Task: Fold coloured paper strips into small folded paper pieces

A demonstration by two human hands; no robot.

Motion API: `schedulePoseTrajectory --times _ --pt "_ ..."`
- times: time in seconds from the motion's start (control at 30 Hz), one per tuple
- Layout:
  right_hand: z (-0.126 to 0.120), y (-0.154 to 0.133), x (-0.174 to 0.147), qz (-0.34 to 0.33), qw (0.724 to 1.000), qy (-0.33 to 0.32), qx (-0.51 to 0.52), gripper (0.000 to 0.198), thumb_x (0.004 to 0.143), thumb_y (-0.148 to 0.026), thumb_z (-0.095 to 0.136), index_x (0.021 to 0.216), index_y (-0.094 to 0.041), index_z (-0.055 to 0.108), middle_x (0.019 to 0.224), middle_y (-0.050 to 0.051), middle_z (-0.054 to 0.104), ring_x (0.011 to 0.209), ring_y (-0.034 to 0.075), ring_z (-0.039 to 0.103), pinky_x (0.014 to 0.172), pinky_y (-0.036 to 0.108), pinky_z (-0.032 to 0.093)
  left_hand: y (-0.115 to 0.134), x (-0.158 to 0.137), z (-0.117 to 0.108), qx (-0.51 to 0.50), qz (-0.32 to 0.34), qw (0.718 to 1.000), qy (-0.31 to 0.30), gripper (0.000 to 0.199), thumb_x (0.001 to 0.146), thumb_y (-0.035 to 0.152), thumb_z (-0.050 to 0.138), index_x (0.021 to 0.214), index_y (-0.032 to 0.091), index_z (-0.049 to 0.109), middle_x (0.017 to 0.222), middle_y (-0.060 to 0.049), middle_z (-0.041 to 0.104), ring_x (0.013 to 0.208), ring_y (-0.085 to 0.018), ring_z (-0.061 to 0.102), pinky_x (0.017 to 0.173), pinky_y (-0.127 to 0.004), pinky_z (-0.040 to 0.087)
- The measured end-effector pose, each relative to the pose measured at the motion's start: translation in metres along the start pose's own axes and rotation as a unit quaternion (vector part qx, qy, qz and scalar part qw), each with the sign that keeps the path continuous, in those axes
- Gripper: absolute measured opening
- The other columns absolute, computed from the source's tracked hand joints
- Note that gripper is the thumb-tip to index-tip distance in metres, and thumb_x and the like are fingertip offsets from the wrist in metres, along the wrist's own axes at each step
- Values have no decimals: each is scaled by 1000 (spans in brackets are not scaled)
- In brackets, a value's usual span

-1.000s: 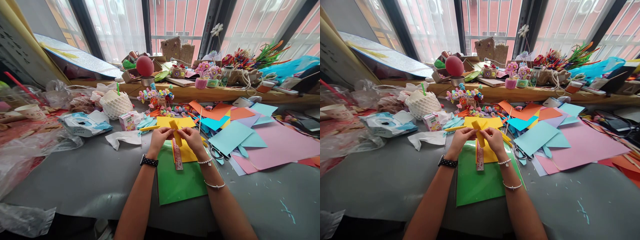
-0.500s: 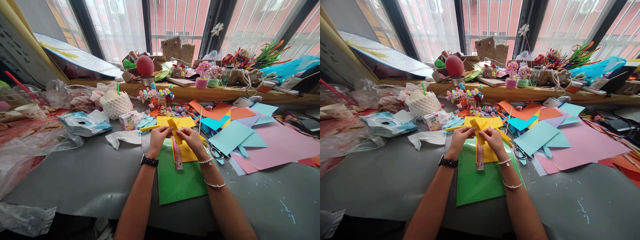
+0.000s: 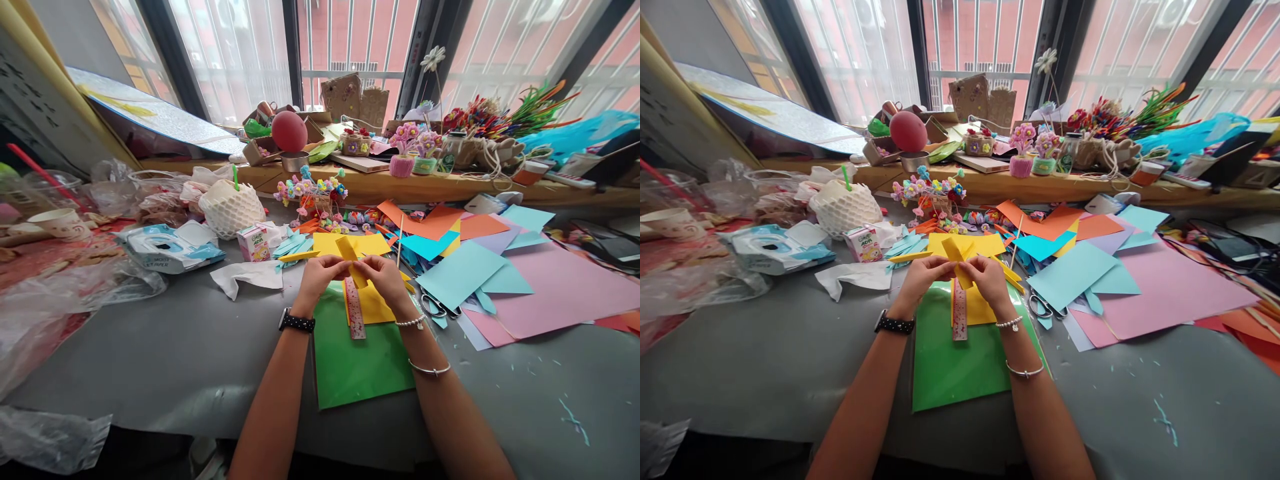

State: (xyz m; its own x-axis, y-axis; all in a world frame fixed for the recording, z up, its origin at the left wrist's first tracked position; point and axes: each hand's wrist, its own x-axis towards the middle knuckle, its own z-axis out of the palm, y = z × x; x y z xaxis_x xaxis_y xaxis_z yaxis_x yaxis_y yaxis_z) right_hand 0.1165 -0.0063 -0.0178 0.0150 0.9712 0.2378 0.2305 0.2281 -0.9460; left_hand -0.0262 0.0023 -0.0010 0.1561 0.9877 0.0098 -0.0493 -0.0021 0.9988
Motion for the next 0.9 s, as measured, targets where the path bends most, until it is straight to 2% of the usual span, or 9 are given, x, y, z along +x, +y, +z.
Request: schedulePoseTrajectory --times 0.13,0.33,0.47,0.7,0.9 --pt "0 0 0 2 1000 5 3 33 64 -47 57 63 -14 58 61 3 60 55 13 53 50 23 40 0 0 0 11 9 1000 8 30 52 36 69 66 10 62 58 -4 63 57 -13 59 60 -27 48" --pt "1 -2 0 1 999 -30 26 31 65 -43 56 65 -13 59 62 4 61 57 13 54 53 24 42 -3 3 -1 -7 27 999 44 28 53 35 68 66 11 61 58 -2 62 54 -12 58 60 -27 48" --pt "1 0 0 0 1000 -16 18 28 65 -41 57 65 -13 59 62 4 61 57 13 54 53 24 41 -3 2 0 -11 22 999 44 28 53 34 69 65 11 61 58 -2 62 54 -11 58 61 -26 48" --pt "0 1 1 4 1000 -3 15 28 65 -41 58 66 -13 60 64 5 62 59 14 56 55 25 42 -3 2 0 -4 10 1000 12 28 52 34 69 65 11 60 58 -2 61 57 -12 58 61 -25 48" --pt "1 -1 0 21 999 -12 40 28 64 -40 59 66 -12 60 63 5 62 57 13 55 55 25 43 -5 3 -1 -14 26 999 40 27 53 32 69 67 11 60 59 -2 61 57 -11 58 61 -25 48"
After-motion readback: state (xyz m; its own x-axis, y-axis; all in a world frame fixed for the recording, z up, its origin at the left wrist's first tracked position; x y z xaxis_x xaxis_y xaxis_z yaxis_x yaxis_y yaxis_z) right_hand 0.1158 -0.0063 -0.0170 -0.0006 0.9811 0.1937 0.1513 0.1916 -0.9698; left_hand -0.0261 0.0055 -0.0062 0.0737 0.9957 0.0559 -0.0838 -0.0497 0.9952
